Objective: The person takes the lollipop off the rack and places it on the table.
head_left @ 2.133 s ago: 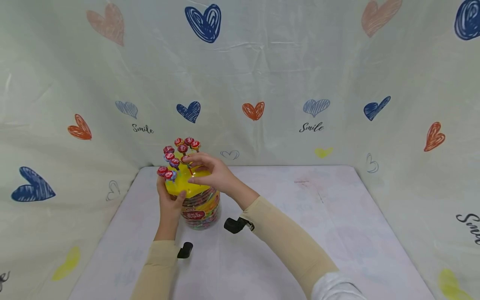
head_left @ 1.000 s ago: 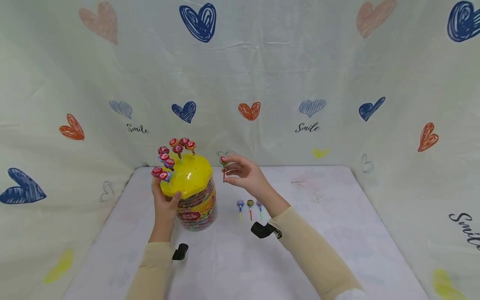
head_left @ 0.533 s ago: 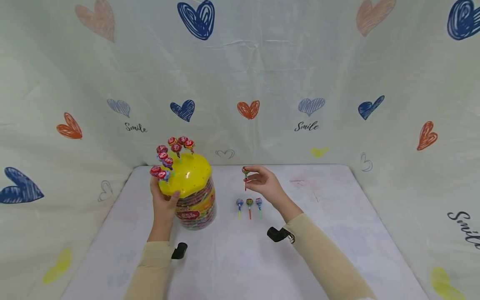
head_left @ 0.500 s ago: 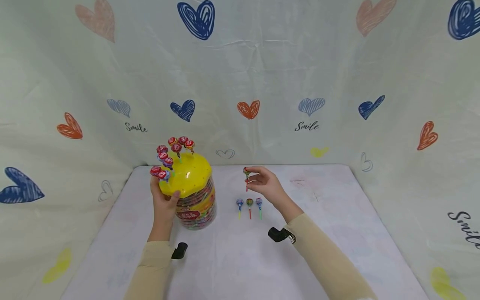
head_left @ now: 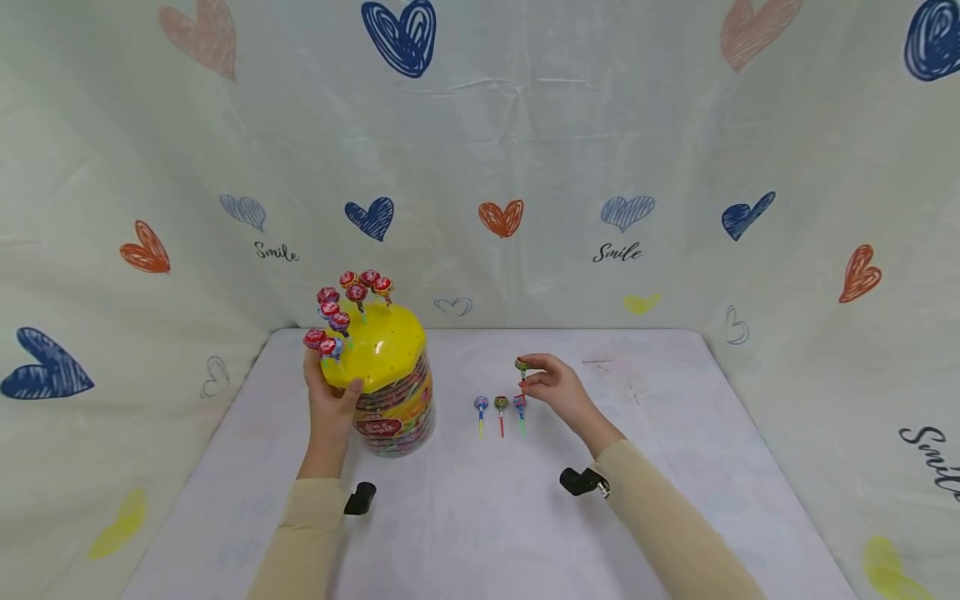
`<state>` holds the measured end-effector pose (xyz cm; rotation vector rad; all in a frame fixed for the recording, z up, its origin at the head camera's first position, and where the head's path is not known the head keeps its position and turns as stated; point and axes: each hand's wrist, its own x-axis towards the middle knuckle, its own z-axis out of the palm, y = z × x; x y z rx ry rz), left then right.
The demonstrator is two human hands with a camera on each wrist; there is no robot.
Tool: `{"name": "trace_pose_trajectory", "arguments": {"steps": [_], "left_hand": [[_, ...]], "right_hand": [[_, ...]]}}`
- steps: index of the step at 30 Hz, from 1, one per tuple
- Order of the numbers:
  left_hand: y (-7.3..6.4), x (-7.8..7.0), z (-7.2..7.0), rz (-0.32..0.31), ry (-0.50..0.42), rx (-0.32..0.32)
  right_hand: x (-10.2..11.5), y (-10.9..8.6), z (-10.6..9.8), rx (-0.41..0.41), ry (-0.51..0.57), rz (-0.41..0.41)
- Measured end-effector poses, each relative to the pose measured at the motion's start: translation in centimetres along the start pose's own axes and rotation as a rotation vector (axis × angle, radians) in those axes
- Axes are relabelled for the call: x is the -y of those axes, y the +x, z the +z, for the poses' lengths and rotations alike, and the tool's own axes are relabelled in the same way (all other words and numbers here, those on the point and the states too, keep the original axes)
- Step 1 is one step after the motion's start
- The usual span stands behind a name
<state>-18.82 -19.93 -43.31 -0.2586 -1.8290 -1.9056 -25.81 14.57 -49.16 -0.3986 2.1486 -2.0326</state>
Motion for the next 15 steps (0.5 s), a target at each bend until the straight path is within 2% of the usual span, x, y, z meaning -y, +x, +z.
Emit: {"name": "trace_pose_trajectory", "arguments": {"steps": [5,8,12,15], "left_hand": [[0.3,1.8,-0.6,-0.031,0.032,-0.007],[0.4,2.1,-0.7,-0.041,0.035,-0.009],[0.4,1.9,-0.7,-0.031,0.023,-0.003],[0.2,0.8,-0.3,-0.014,0.016,0.003]], "right_hand": [[-1.2,-0.3,-0.9,-0.029,-0.033,0.061],[-2.2,-0.4,-1.6,-0.042,-0.057,0.102],[-3.4,-0.4,-2.2,-0.048,-0.091,0.176],[-4.3,-0.5,-2.5,-0.05,-0.111,0.223]]}}
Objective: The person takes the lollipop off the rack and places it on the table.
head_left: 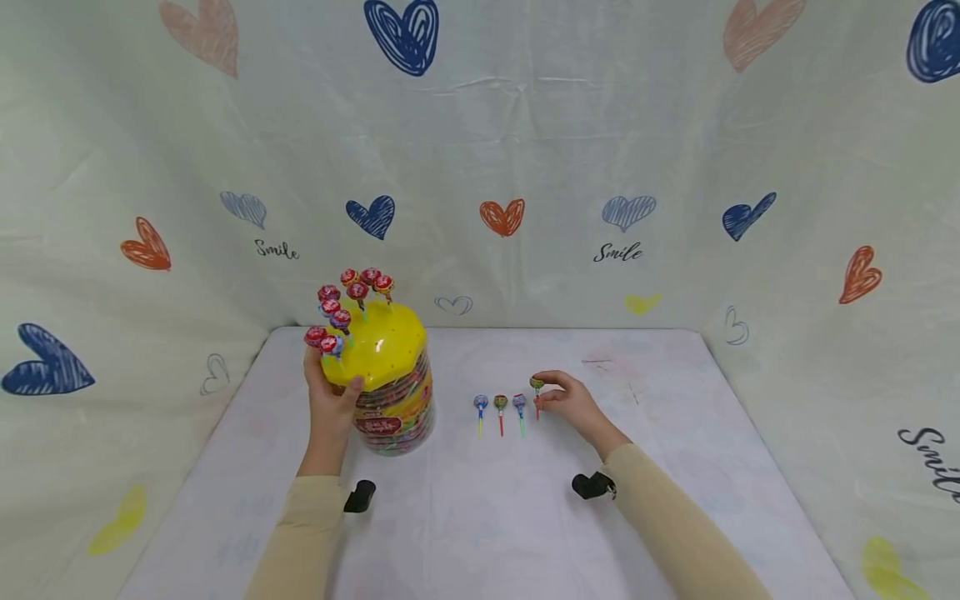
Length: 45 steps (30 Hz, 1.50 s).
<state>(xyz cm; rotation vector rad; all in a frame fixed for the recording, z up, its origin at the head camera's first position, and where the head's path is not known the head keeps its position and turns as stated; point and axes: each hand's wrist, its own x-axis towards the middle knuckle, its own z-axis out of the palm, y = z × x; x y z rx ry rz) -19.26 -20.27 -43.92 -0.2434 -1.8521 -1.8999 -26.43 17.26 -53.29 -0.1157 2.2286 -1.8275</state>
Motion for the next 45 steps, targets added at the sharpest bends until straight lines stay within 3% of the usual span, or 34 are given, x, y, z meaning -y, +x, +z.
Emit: {"name": "trace_pose_trajectory", "arguments": {"steps": [4,17,24,31,36,45], "left_hand": [[-0.2,-1.4,0.5,0.001,0.01,0.004],[-0.2,-1.3,0.4,-0.005,0.007,0.005],[0.2,1.3,-0.3,0.001,-0.01,-0.015],[0.2,0.8,-0.2,-0.029,0.007,-0.015],[0.1,0.4,0.0,-0.013,-0.003,-0.008],[0.2,1.6,-0.3,0.011,-0.021,-0.015]], "right_hand": [[-1.0,0.1,-0.2,-0.01,-0.029,0.025],[-2.6,0.3,-0.1,0.011,-0.07,0.044],[-2.7,0.4,-0.1,0.022,-0.114,0.023],[-2.9,0.6,-0.2,0.017,-0.18,0.019],[-3.2,0.6,-0.5,0.022,-0.219,-0.027],[-3.7,0.7,-0.6,0.041,-0.242,-0.046]]}}
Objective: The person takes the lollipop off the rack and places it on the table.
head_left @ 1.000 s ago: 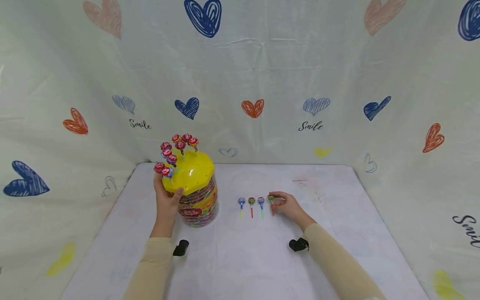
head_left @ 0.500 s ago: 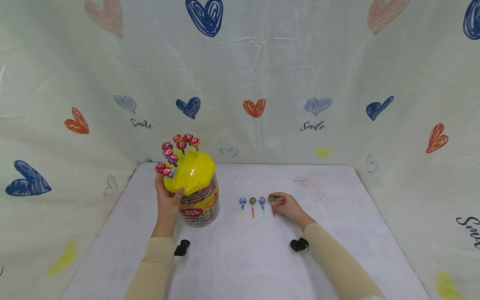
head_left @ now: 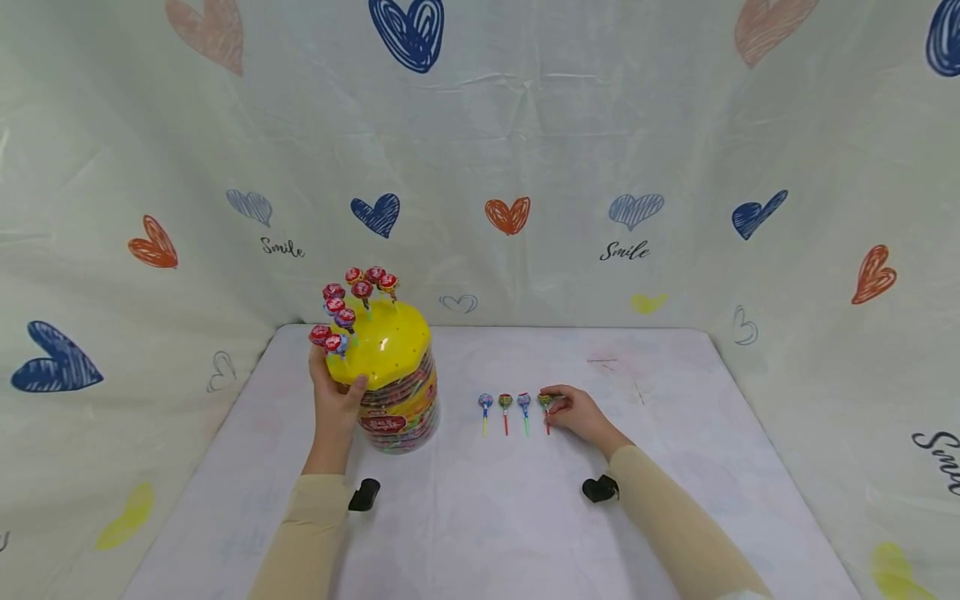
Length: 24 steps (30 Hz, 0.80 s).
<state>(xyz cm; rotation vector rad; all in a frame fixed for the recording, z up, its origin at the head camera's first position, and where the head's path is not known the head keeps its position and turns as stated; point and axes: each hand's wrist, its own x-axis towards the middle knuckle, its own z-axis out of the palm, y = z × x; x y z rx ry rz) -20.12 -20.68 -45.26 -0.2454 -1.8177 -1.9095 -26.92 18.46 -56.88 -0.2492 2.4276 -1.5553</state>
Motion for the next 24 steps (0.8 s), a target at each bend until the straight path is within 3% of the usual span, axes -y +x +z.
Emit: {"name": "trace_pose_trajectory", "arguments": {"steps": [24], "left_hand": [[-0.06,-0.09,-0.18,-0.02,0.013,0.007]], "right_hand": [[0.86,0.01,-0.52,-0.022,-0.044,-0.006]]}}
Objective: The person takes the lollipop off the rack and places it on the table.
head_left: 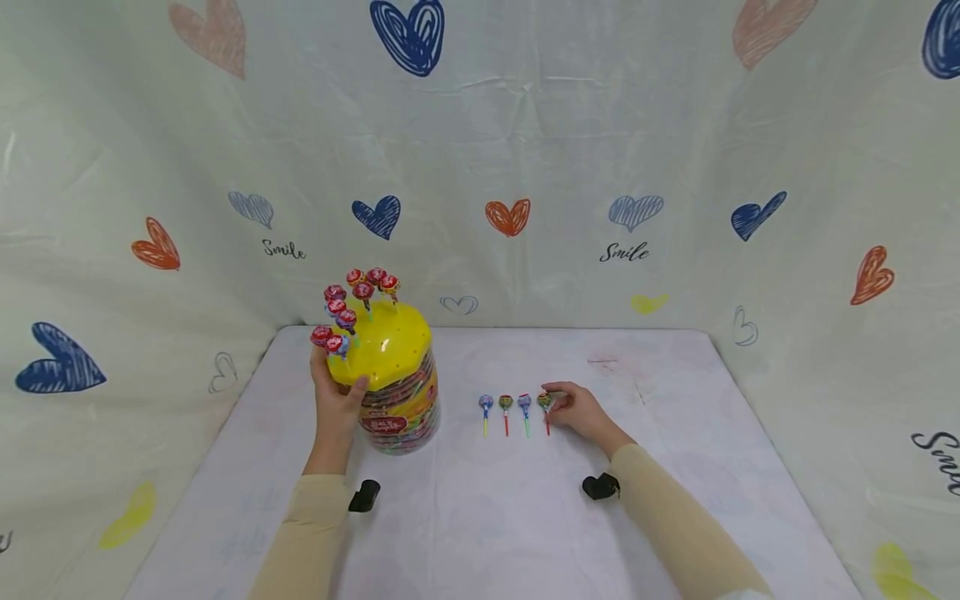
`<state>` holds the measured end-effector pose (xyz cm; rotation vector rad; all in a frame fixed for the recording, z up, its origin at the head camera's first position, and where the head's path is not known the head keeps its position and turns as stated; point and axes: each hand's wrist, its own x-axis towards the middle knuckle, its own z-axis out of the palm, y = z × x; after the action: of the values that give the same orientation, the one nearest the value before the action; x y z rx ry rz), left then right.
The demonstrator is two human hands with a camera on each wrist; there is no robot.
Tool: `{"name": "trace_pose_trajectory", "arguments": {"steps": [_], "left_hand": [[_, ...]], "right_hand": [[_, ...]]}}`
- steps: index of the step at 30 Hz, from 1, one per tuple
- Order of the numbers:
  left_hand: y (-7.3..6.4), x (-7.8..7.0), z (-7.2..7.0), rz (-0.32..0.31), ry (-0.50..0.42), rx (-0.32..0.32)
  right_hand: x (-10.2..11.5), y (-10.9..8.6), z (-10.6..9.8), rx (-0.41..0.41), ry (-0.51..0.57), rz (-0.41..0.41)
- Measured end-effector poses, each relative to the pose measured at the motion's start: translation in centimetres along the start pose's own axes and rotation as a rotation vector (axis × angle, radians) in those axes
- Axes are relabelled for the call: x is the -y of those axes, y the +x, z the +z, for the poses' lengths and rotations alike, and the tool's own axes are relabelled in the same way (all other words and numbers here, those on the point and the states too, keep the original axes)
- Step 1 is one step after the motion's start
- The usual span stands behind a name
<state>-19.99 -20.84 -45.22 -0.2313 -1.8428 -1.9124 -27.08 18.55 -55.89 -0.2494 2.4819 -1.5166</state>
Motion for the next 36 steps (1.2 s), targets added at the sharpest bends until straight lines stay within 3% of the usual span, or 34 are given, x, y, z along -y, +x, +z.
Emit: {"name": "trace_pose_trajectory", "arguments": {"steps": [9,18,22,27,36], "left_hand": [[0.0,-0.1,-0.1,-0.054,0.023,-0.013],[-0.1,-0.2,-0.2,-0.061,0.019,-0.009],[-0.3,-1.1,0.2,-0.074,0.007,-0.007],[-0.6,-2.7,0.8,-0.047,-0.005,-0.004],[-0.6,-3.0,1.0,-0.025,0.019,0.0]], "right_hand": [[3.3,0.4,-0.3,-0.025,0.089,-0.082],[13.3,-1.5,0.5,0.035,0.167,-0.17],[14.8,-1.2,1.3,0.074,0.213,-0.237],[15.2,0.2,2.9,0.119,0.258,-0.308],[17.6,1.1,4.9,0.109,0.268,-0.42]]}}
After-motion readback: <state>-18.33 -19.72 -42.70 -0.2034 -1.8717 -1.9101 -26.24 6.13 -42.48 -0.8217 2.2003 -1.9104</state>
